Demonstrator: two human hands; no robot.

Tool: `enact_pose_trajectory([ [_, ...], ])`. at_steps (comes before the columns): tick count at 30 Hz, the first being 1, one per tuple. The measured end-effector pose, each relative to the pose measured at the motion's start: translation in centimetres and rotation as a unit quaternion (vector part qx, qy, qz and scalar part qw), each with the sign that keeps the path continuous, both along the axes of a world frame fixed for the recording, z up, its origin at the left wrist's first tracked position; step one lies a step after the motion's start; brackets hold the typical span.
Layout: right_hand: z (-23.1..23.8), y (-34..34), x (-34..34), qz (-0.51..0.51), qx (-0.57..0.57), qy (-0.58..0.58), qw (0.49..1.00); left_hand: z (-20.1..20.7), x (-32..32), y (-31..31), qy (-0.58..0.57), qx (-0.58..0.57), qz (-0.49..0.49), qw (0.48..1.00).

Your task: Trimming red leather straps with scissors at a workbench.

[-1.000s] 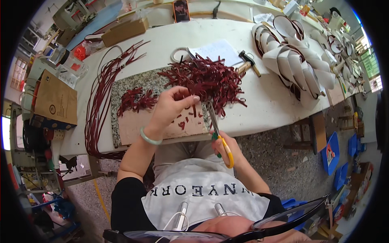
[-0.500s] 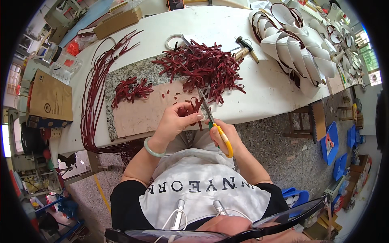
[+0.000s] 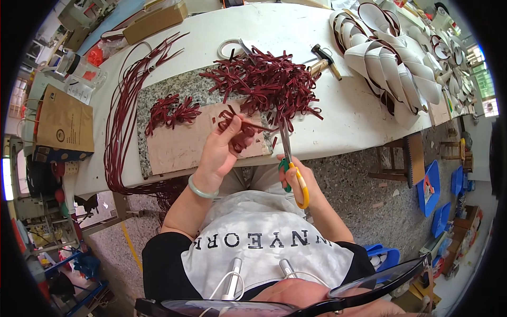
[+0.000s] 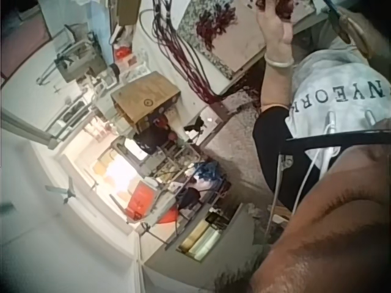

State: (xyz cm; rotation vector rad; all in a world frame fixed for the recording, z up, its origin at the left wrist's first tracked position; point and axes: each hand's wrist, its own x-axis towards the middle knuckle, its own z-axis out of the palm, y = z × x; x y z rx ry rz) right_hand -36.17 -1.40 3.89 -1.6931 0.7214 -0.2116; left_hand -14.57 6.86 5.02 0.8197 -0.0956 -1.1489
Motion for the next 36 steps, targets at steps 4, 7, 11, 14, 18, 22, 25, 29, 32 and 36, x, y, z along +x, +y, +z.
enact_pose_trajectory([
  [4, -0.8, 0.4, -0.4, 0.05, -0.042, 0.027, 0.998, -0.7, -0.3, -0.2, 0.035, -0.004, 0.034, 0.999],
  [7, 0.4, 0.4, 0.7, 0.063, -0.074, 0.082, 0.992, -0.9, -0.8, -0.1, 0.029, 0.004, 0.012, 0.999],
  [11, 1.3, 0.0, 2.0, 0.069, -0.109, 0.105, 0.986, -1.3, -1.3, 0.2, 0.034, 0.026, 0.009, 0.999],
  [14, 0.8, -0.1, 2.2, 0.067, -0.117, 0.095, 0.986, -1.2, -1.4, 0.2, 0.036, 0.035, 0.01, 0.999],
  [18, 0.2, -0.1, 2.2, 0.057, -0.135, 0.077, 0.986, -1.2, -1.4, 0.2, 0.039, 0.047, 0.012, 0.998],
  [22, -0.3, 0.2, 1.8, 0.003, 0.021, 0.024, 0.999, -1.4, -0.6, 0.5, 0.024, 0.037, 0.005, 0.999],
  [25, 0.7, 0.3, 1.5, -0.036, 0.053, -0.012, 0.998, -1.0, 2.7, 1.2, -0.149, 0.07, 0.004, 0.986],
  [29, -0.3, 0.0, 0.9, -0.046, 0.069, 0.002, 0.997, 0.9, 10.1, 3.5, -0.555, 0.231, 0.052, 0.797],
  [32, -0.7, 0.0, 0.7, -0.044, 0.067, -0.001, 0.997, 1.8, 11.9, 2.7, -0.788, 0.321, 0.09, 0.517],
  [36, -0.5, 0.1, 1.3, -0.036, 0.062, 0.011, 0.997, 2.0, 11.6, -2.2, -0.826, 0.187, 0.027, 0.531],
])
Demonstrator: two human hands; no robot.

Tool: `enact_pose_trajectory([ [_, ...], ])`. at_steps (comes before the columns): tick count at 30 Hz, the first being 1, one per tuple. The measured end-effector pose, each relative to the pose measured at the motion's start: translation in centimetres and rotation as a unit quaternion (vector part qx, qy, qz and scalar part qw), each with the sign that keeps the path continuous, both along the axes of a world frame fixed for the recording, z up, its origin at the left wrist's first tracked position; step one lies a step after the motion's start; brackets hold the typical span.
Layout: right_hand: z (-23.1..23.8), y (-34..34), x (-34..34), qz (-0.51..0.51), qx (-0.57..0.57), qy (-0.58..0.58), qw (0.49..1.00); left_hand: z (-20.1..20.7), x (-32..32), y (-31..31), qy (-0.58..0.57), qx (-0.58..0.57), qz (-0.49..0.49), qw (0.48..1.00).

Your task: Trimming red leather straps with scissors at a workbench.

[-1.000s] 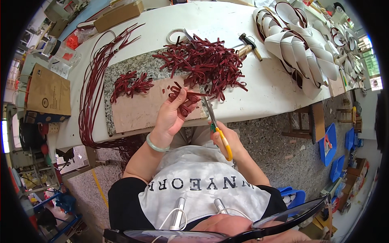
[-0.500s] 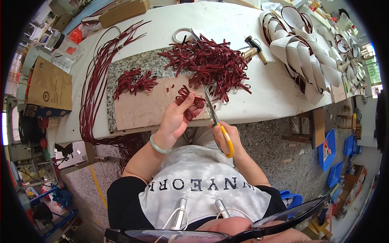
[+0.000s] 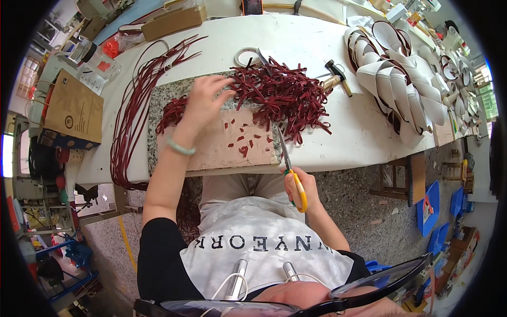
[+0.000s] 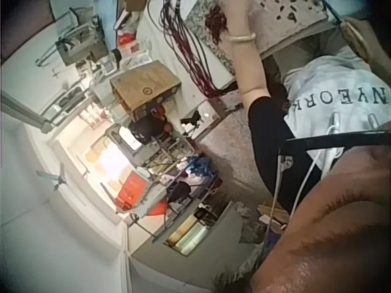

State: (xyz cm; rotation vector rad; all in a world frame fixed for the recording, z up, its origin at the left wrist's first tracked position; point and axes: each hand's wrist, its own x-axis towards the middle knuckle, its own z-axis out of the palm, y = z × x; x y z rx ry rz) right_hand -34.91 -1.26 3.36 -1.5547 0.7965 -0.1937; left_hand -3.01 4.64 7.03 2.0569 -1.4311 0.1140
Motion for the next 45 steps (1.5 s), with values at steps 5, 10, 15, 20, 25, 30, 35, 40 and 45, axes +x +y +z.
enact_pose_trajectory([
  [5, -0.9, -0.1, -0.1, 0.004, -0.073, -0.012, 0.997, -1.8, -2.8, -5.1, -0.018, -0.01, -0.164, 0.986],
  [10, 0.0, -1.0, -0.6, -0.002, -0.017, 0.043, 0.999, -1.5, -3.4, -4.2, -0.116, -0.035, -0.185, 0.975],
  [15, -0.2, -2.1, 0.2, 0.03, -0.035, 0.087, 0.995, -1.9, -4.1, -3.3, -0.129, -0.057, -0.156, 0.978],
  [20, -0.7, -2.1, 0.4, 0.023, -0.063, 0.074, 0.995, -2.8, -5.9, -3.6, 0.259, 0.063, 0.021, 0.964],
  [25, -1.1, -1.6, 0.2, 0.023, -0.038, 0.07, 0.997, -3.5, -5.2, -5.3, 0.31, 0.12, 0.064, 0.941],
  [30, -1.0, -1.4, -0.3, 0.02, -0.03, 0.051, 0.998, -4.0, -5.2, -4.9, 0.455, 0.062, 0.102, 0.882],
  [35, -1.0, -1.4, 0.0, 0.037, -0.042, 0.056, 0.997, -2.9, -5.2, -6.9, 0.479, 0.111, 0.085, 0.867],
  [40, -1.2, -0.9, -0.5, 0.03, -0.054, 0.016, 0.998, -2.1, -4.1, -7.4, 0.483, 0.188, 0.099, 0.849],
  [45, -0.9, -0.6, -1.6, 0.019, -0.017, -0.002, 1.0, -3.2, -4.9, -3.2, 0.47, 0.072, 0.083, 0.876],
])
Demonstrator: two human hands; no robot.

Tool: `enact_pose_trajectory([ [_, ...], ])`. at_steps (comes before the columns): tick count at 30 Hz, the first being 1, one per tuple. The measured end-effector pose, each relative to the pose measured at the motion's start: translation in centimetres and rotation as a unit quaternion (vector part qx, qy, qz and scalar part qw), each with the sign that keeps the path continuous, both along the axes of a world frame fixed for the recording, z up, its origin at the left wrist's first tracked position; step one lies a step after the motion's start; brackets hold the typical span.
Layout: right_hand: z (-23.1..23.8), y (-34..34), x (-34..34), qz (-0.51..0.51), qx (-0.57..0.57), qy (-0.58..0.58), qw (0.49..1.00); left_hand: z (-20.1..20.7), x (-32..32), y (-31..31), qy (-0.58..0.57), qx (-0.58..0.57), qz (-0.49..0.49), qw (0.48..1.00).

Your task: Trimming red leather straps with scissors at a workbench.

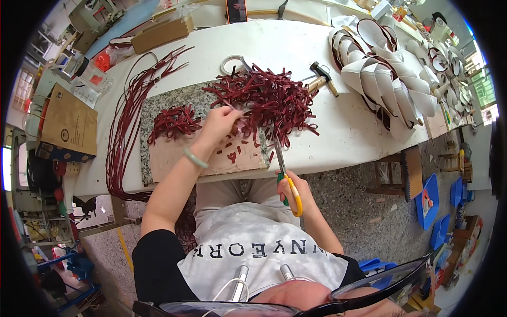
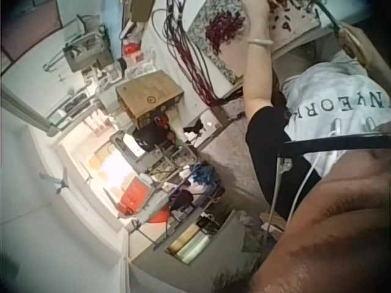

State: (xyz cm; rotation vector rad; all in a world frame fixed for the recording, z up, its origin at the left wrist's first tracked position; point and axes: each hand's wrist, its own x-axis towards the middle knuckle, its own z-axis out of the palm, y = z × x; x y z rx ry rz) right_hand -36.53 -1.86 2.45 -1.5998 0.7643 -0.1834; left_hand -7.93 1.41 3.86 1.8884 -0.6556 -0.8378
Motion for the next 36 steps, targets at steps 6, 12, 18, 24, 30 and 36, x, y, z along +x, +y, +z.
enact_pose_trajectory([
  [6, 0.2, -0.3, 0.3, 0.027, -0.005, 0.005, 1.0, 1.7, -2.2, 5.2, 0.341, -0.26, 0.16, 0.889],
  [12, 1.0, 0.1, 1.2, 0.049, -0.016, -0.019, 0.998, 0.5, -3.7, 7.1, 0.505, -0.342, 0.106, 0.785],
  [18, 1.3, 0.8, 1.0, 0.057, -0.001, -0.011, 0.998, 0.6, -5.5, 6.6, 0.457, -0.265, 0.058, 0.847],
  [24, 1.8, 0.6, 1.1, 0.083, -0.07, 0.044, 0.993, 0.9, -7.3, 6.4, 0.434, -0.239, 0.046, 0.867],
  [30, 2.6, 0.2, 1.7, 0.089, -0.072, 0.072, 0.991, 1.4, -8.3, 6.8, 0.373, -0.194, -0.01, 0.907],
  [36, 2.0, 0.2, 1.8, 0.078, -0.085, 0.075, 0.99, 1.5, -8.4, 7.0, 0.379, -0.188, -0.037, 0.905],
])
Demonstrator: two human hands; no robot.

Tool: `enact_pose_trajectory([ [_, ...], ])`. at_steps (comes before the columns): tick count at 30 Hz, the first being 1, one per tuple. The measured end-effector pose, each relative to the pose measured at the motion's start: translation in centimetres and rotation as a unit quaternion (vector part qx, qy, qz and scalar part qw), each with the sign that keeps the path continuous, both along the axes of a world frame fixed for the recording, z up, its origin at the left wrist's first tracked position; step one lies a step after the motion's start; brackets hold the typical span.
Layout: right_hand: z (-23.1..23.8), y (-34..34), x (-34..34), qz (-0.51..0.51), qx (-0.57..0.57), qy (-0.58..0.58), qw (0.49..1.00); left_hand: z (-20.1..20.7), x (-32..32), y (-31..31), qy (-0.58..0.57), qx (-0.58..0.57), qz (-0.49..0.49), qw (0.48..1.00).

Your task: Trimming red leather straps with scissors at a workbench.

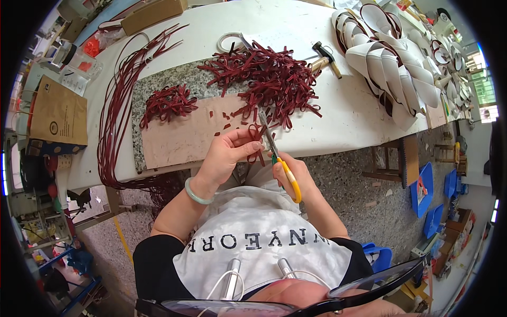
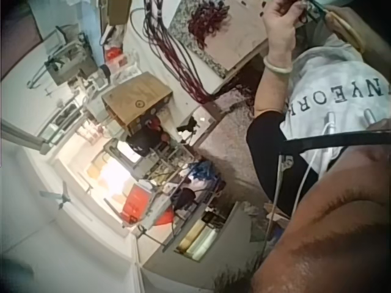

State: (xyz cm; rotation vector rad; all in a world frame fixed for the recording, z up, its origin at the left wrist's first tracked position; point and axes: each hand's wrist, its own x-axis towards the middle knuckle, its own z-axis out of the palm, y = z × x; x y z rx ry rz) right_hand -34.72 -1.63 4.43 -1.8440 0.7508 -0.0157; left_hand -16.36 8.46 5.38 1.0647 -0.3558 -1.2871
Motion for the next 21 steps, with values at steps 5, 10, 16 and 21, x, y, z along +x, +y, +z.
enact_pose_trajectory([
  [5, 0.0, -0.1, 0.0, -0.003, -0.013, 0.001, 1.0, 0.0, -0.1, 0.0, 0.022, 0.014, -0.005, 1.0],
  [10, 0.8, -0.2, 0.2, 0.0, -0.043, -0.01, 0.999, -0.3, 0.3, 0.0, 0.032, 0.028, -0.021, 0.999],
  [16, 0.0, -0.4, -1.0, -0.063, 0.043, -0.026, 0.997, -0.7, 0.8, -0.2, 0.034, -0.011, 0.032, 0.999],
  [21, -0.7, -0.2, -2.2, 0.017, -0.006, 0.019, 1.0, -0.5, 1.2, -0.6, 0.106, -0.021, 0.12, 0.987],
])
